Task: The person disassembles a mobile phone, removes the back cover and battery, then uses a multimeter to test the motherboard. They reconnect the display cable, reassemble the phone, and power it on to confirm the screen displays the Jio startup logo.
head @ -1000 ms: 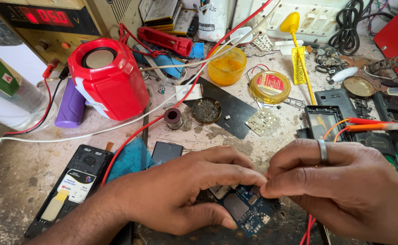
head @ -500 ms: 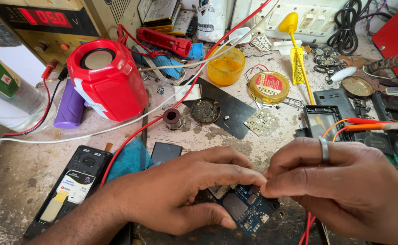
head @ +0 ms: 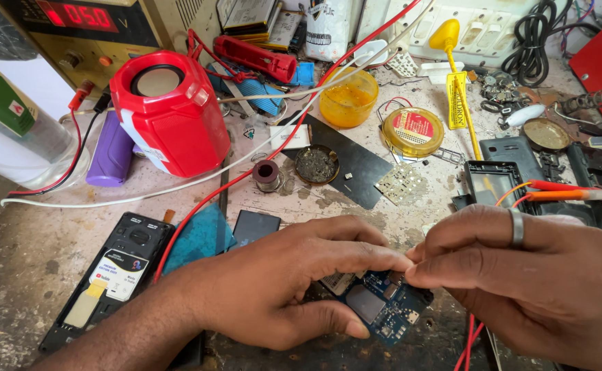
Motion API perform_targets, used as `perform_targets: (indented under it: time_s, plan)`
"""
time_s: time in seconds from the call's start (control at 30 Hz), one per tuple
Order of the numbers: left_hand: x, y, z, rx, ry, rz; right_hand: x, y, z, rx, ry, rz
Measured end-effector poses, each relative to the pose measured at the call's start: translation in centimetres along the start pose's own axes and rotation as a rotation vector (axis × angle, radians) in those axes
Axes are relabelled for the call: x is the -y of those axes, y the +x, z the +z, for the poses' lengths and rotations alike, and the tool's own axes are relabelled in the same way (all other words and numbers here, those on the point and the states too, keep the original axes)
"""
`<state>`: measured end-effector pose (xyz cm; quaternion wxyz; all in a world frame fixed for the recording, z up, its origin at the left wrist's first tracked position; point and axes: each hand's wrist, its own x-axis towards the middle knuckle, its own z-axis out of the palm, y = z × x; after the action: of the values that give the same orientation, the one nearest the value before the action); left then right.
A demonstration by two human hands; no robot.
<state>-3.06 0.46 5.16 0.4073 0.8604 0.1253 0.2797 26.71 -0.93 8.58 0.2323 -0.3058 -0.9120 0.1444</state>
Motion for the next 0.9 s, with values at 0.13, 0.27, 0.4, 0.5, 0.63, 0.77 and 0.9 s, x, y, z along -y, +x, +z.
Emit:
perform_targets:
  time_s: [0.13, 0.27, 0.4, 0.5, 0.63, 0.77, 0.9]
  plan:
    - [0.1, 0.1, 0.1, -0.006, 0.004, 0.003, -0.1, 0.0, 0.0, 0.017, 0.007, -0.009]
    - [0.1, 0.1, 0.2, -0.033, 0.021, 0.018, -0.3, 0.3, 0.0, 0.023, -0.032, -0.079]
    - [0.2, 0.1, 0.6, -0.064, 0.056, -0.013, -0.5, 0.8, -0.6, 0.094, -0.034, -0.111]
    - [0.3, 0.0, 0.9, -0.113, 0.109, -0.022, -0.5, 0.3, -0.2, 0.022, -0.109, -0.025]
    - [0.7, -0.2, 1.1, -0.155, 0.150, -0.008, -0.9, -0.5, 0.2, 0.013, -0.104, 0.033]
    - [0.9, -0.3, 1.1, -0.130, 0.126, -0.026, -1.4, -0.9, 0.0, 0.026, -0.136, 0.003]
    - [0.7, -0.2, 0.9, -0.111, 0.090, -0.008, -1.5, -0.7, -0.4, 0.068, -0.138, -0.015]
